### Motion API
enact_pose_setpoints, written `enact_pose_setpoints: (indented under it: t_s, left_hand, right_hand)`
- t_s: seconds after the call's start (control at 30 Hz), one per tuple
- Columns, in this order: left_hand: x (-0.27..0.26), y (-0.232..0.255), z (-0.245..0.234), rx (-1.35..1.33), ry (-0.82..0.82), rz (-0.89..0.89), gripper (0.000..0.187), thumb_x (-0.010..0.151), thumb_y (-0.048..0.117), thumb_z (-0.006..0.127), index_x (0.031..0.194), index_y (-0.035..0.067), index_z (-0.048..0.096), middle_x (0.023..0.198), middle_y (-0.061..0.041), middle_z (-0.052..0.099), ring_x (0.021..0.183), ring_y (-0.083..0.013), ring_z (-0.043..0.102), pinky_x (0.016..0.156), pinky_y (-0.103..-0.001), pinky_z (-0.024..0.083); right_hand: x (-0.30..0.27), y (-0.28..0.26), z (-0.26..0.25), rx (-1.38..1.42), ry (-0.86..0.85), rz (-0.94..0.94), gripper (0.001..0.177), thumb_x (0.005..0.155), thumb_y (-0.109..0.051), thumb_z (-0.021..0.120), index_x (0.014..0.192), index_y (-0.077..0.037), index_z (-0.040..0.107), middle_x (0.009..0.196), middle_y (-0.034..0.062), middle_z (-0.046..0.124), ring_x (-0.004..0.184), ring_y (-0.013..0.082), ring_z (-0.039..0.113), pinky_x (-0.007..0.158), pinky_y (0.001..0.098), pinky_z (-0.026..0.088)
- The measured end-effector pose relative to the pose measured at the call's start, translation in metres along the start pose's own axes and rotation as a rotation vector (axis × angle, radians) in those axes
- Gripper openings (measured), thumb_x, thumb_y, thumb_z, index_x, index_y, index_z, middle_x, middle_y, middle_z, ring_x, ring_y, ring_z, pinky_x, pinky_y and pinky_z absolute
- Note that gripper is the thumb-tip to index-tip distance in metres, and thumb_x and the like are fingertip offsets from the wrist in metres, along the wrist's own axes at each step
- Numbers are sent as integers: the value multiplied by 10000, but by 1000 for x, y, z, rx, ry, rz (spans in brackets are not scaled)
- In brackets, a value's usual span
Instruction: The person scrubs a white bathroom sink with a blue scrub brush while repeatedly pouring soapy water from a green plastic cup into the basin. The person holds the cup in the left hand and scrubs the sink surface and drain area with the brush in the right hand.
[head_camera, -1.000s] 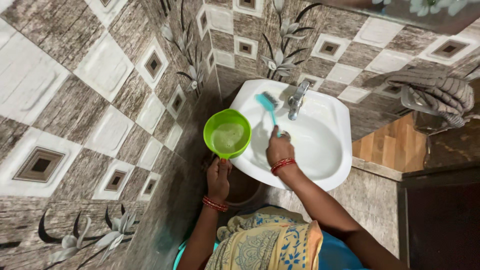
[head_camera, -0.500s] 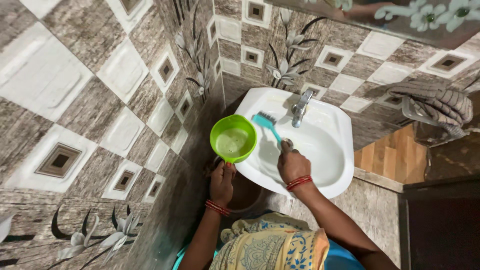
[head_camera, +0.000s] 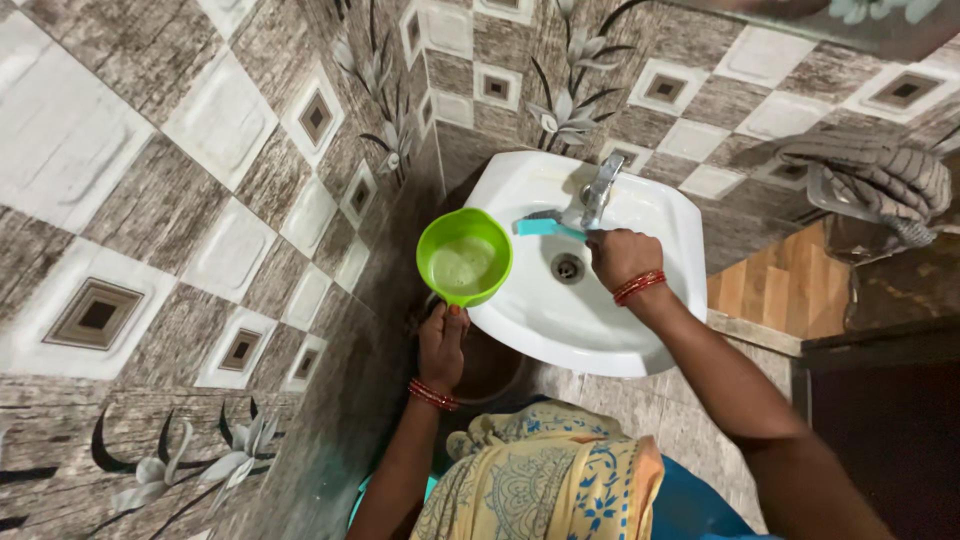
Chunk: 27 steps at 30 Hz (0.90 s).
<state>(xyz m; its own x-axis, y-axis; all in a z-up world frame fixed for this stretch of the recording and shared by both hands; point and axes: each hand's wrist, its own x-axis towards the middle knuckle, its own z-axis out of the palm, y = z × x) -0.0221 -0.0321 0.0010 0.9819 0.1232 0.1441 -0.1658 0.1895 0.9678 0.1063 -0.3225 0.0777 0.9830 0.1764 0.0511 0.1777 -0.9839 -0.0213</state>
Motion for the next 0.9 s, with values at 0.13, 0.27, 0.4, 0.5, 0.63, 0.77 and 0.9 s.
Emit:
enact_pose_setpoints:
  t_s: [0.13, 0.27, 0.4, 0.5, 0.63, 0.77, 0.9]
  left_hand:
    - [2, 2, -1, -24, -20, -8, 394, 1101, 365, 481, 827, 83, 493, 732, 48, 429, 666, -54, 359, 609, -244, 311]
    - [0, -1, -2, -32, -1, 5, 389, 1102, 357, 470, 831, 80, 495, 726, 43, 433, 664, -57, 366, 611, -246, 320]
    - [3, -2, 0, -14, -15, 41, 404, 1111, 360, 469, 822, 78, 475, 743, 37, 430, 682, -66, 367, 625, -254, 317]
    - [4, -2, -3, 15, -47, 52, 427, 1125, 374, 470, 815, 80, 461, 739, 33, 427, 690, -70, 372, 640, -261, 332]
    - [5, -1, -6, 49, -39, 35, 433, 1110, 382, 465, 809, 71, 477, 723, 26, 437, 669, -76, 382, 628, -267, 340]
    - [3, -3, -6, 40, -11, 24, 437, 1116, 380, 454, 808, 69, 472, 721, 28, 434, 667, -76, 376, 626, -265, 338]
    - [3, -2, -3, 20, -3, 16, 423, 1112, 374, 457, 819, 70, 479, 726, 30, 437, 669, -75, 381, 624, -263, 337]
  right_hand:
    - [-25, 49, -5, -79, -63, 50, 225, 943, -192, 580, 1049, -238, 774, 866, 124, 754, 767, 345, 728, 640, 489, 557]
    - [-54, 96, -22, -162, -228, 194, 215, 890, -242, 623, 1030, -277, 783, 950, 102, 773, 869, 319, 744, 731, 471, 570]
    - [-29, 90, -19, -259, -80, -80, 271, 983, -245, 561, 1180, -307, 737, 936, 94, 758, 836, 293, 737, 690, 445, 578]
    - [2, 90, -13, -302, 47, -327, 468, 901, -153, 563, 1318, -334, 677, 940, 45, 752, 767, 240, 733, 628, 406, 577]
    - [-2, 125, -20, -415, -71, -307, 375, 1040, -326, 530, 1395, -407, 617, 932, 6, 761, 713, 176, 724, 634, 340, 575]
    - [-20, 157, -35, -546, -371, -137, 377, 968, -398, 559, 1321, -513, 629, 928, -14, 762, 721, 154, 731, 639, 333, 592]
    - [4, 138, -26, -627, -190, -237, 383, 971, -426, 518, 1321, -535, 629, 971, 5, 743, 752, 211, 725, 630, 451, 587]
